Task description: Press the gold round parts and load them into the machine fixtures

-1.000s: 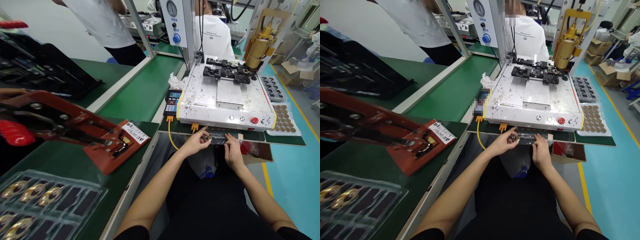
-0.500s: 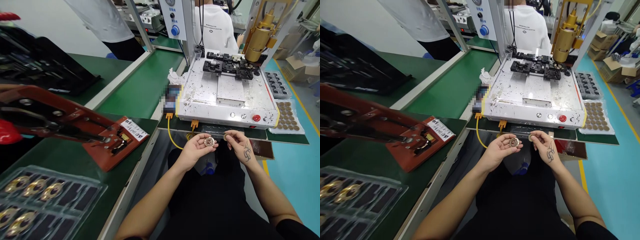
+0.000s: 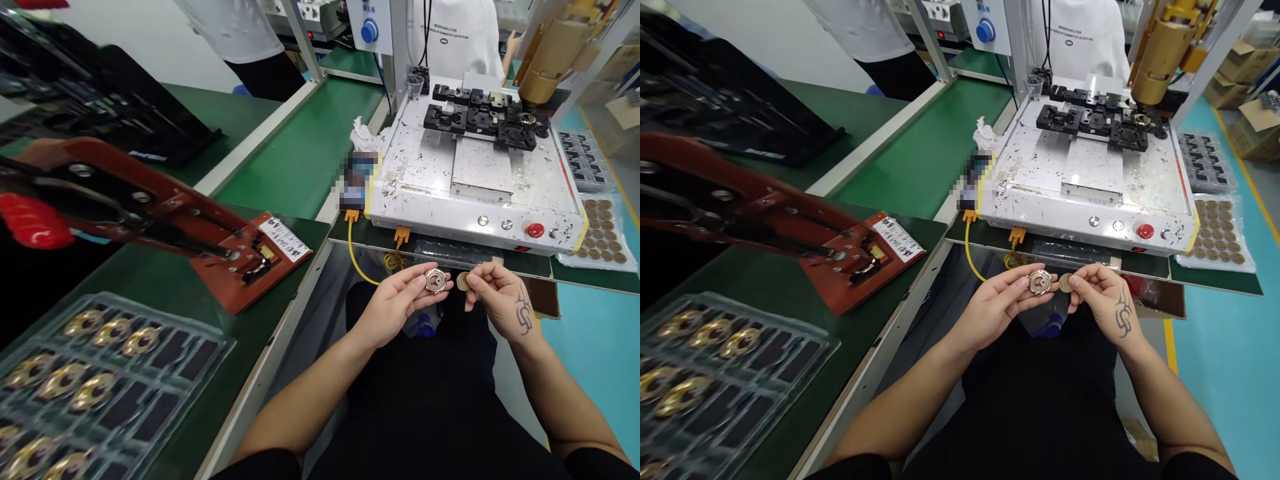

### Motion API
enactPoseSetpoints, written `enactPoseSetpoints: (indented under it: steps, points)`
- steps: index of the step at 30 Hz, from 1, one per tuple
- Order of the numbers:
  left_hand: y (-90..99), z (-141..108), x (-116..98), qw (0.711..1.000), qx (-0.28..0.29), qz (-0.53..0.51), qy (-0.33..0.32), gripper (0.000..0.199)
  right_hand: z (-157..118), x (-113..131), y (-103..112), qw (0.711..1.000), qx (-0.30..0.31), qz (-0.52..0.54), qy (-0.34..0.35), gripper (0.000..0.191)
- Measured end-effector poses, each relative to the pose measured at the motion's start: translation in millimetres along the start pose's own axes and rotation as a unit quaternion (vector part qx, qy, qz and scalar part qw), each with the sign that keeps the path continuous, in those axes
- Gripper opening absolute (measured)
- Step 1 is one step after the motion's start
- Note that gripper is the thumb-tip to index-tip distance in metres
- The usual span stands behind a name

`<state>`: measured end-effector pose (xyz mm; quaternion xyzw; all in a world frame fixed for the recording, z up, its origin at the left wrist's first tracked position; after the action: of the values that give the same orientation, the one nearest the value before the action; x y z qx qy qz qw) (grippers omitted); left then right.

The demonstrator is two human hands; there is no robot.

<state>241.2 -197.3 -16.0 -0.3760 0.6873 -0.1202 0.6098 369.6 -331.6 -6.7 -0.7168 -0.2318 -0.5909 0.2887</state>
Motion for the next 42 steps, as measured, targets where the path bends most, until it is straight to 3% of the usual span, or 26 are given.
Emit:
enactPoseSetpoints:
  steps: [7,10,14,19,24,42]
  points:
    - [-4.6,-4,3,1.000,0.007,0.000,-0.010,0.051,-7,-10,-12,0.993,0.057,0.055,-0.083,0.038]
    - [-3.5,-6,5,1.000,0.005,0.010,-0.011,0.052,-6,-12,-14,0.993,0.068,0.033,-0.087,0.039]
    - [-2.3,-8,6,1.000,-0.001,0.023,-0.021,0.052,-4,6,-16,0.995,0.065,-0.070,-0.002,0.033]
    - [-4.0,-10,6,0.999,-0.005,0.037,-0.036,0.051,-6,30,-33,0.976,0.053,-0.181,0.107,0.031]
    - [-8.1,-11,4,0.998,0.001,0.041,-0.049,0.053,-7,27,-43,0.972,0.056,-0.195,0.117,0.029]
    - [-12.8,-14,7,0.994,-0.010,0.076,-0.072,0.053,-11,25,-39,0.968,0.027,-0.208,0.135,0.025]
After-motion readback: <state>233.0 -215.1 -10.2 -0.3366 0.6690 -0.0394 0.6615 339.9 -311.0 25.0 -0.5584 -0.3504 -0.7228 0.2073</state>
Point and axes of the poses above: each hand's wrist, its own z-axis towards the middle knuckle, its own y-axis out of the back of the hand, x = y × z, the point moved 10 cm from there along z, towards the middle knuckle, and after that the axes turned 3 degrees about z, right-handed, at the moved point
